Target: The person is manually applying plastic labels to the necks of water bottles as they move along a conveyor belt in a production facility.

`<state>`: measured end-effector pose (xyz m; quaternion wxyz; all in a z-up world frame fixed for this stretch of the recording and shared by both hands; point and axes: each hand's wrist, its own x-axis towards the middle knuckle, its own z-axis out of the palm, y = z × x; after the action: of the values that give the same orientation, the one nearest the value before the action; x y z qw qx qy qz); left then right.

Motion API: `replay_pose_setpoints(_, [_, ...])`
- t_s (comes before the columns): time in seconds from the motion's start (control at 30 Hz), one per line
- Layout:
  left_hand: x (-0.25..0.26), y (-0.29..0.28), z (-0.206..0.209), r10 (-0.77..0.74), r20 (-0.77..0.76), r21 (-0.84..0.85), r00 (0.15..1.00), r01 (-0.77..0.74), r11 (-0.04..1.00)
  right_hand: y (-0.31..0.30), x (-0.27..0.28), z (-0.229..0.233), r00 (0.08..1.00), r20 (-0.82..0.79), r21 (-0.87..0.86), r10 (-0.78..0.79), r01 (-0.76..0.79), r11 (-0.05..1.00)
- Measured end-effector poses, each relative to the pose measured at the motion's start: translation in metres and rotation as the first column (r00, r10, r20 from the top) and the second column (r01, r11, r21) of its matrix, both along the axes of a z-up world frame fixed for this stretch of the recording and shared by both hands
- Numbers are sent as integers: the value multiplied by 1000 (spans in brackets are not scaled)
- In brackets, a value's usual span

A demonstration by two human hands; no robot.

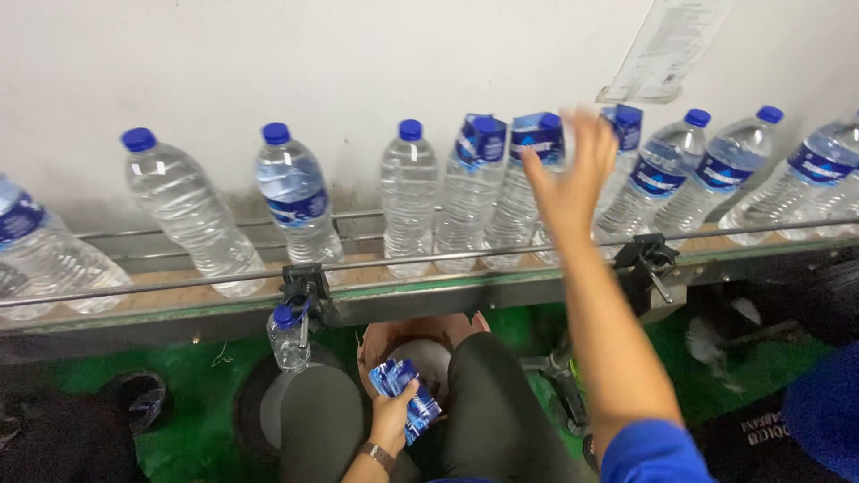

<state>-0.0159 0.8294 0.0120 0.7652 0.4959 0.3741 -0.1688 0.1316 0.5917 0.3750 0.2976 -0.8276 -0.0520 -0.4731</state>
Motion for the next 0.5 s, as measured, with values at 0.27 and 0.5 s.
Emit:
replay_pose_setpoints(0.27, [-1,53,18,106,74,-176,992,-91,980,130,-108,-302,180,-726,556,663,-415,721])
replay_pose_setpoints(0.5, [1,56,-25,47,270,-391,962,65,918,125,-67,-167,-21,-583,580,812,-711,399])
